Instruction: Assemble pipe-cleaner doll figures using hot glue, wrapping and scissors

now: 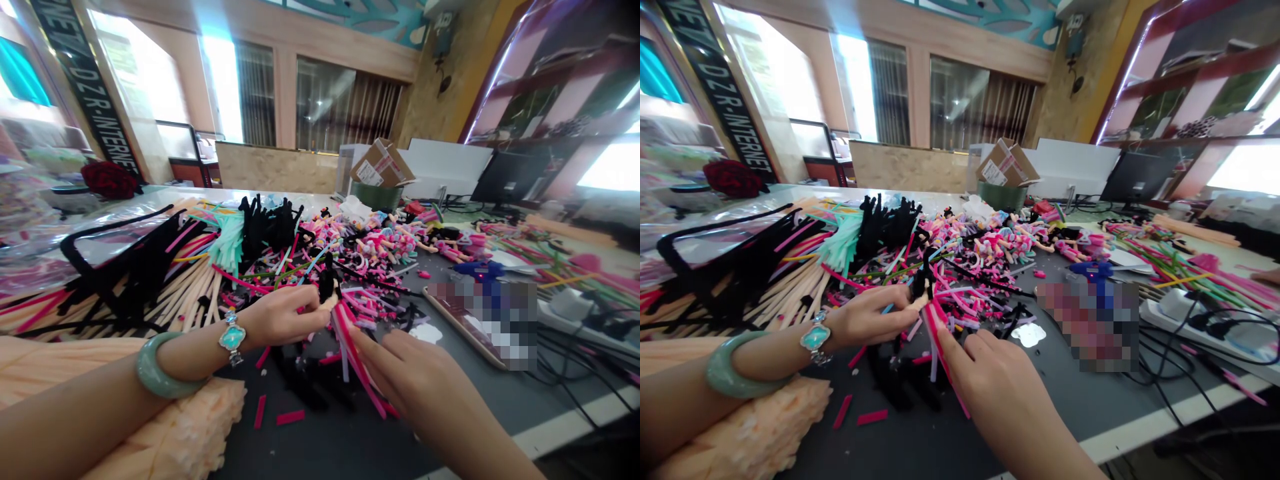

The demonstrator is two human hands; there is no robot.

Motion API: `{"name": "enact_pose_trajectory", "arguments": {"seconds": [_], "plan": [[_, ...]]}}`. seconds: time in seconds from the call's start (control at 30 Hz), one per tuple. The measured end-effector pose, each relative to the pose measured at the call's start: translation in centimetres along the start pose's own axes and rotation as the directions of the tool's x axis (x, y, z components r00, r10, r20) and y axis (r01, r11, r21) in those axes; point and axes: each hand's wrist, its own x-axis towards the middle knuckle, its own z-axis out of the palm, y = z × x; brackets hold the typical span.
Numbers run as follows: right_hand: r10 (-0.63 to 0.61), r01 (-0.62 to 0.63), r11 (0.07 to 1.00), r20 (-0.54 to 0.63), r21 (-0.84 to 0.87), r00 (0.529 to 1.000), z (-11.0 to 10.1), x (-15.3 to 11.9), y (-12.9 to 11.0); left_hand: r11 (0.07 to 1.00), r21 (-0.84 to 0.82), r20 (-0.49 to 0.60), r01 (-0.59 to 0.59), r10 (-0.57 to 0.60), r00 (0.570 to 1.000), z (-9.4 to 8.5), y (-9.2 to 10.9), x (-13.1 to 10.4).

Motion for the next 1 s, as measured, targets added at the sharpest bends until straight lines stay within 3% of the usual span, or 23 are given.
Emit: {"name": "enact_pose_trajectory", "arguments": {"seconds": [0.3,0.57,0.83,1.0], "plan": [[0.003,-0.003,1.0,0.007,-0.012,1.0,-0.1,0.0,0.1,1.0,0.009,-0.003,-0.004,0.004,1.0,0.1,0.1,0.0],[0.049,-0.049,0.999,0.026,0.0,0.998,0.1,0.0,0.4,0.994,0.105,0.089,0.002,-0.011,0.996,0.2,0.0,0.2],[0.185,-0.187,0.979,0.031,0.081,0.982,-0.9,-0.4,1.1,0.988,0.14,0.06,0.062,-0.071,0.996,0.3,-0.2,0.1],[0.215,-0.225,0.967,0.096,0.116,0.972,-1.5,-0.9,2.1,0.99,0.107,0.021,0.094,-0.097,0.995,0.3,-0.7,0.1]]}}
